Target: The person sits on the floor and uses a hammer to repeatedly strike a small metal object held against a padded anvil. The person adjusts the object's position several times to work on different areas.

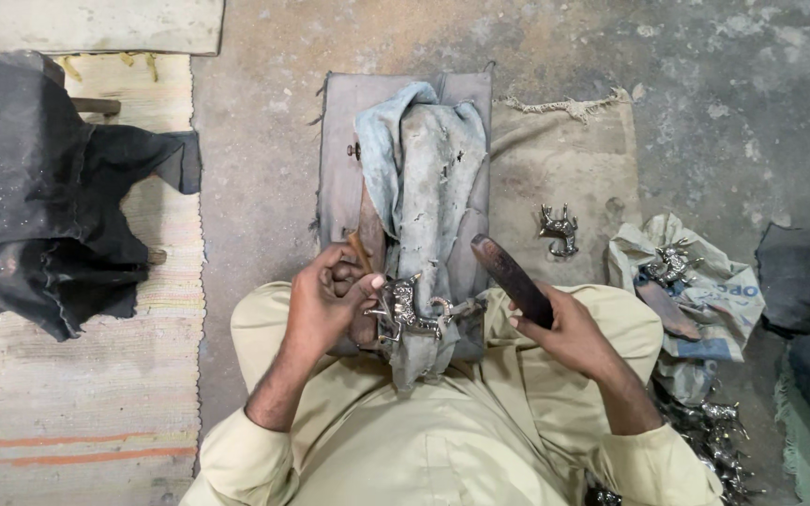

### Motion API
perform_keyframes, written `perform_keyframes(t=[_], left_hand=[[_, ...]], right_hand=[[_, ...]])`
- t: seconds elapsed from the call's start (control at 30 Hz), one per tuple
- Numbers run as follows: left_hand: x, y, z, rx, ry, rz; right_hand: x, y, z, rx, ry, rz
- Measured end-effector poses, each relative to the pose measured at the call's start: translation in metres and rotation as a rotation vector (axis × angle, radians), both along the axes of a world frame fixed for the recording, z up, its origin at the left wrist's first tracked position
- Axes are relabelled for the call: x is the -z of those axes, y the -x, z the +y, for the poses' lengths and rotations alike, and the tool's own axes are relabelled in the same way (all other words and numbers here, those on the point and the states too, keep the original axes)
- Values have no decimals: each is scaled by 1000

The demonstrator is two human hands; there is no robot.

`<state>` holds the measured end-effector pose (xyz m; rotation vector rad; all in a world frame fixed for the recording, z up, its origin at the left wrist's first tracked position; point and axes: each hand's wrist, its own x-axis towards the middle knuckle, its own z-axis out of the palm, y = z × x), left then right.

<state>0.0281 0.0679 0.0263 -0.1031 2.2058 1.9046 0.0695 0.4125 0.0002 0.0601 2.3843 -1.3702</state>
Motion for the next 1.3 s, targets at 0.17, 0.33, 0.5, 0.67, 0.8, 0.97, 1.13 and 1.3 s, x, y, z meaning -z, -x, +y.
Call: perform_keyframes(t=[0.17,0.33,0.5,0.67,0.8,0.97,1.13,1.3], left_hand=[[1,-19,20,-17,73,19],[-4,-43,47,-218,142,165],[-1,-55,61,-339,308,302],[8,-62,66,-360,334,465],[11,-64,67,-389,415,485],[13,-63,69,-401,441,515],[14,-61,67,-375,492,556],[16,-59,65,-382,544,491]], right_hand=[[28,-10,-6,-33,204,-140],[17,1,-6,-83,247,-134],[-24,29,-12,-225,-124,31],[-70,56,-26,-363,-353,203],[-97,79,-42,-491,-377,475],[-120,94,-60,-577,-413,910],[-145,107,-73,-738,-665,979],[-157,115,-81,-737,-711,890]])
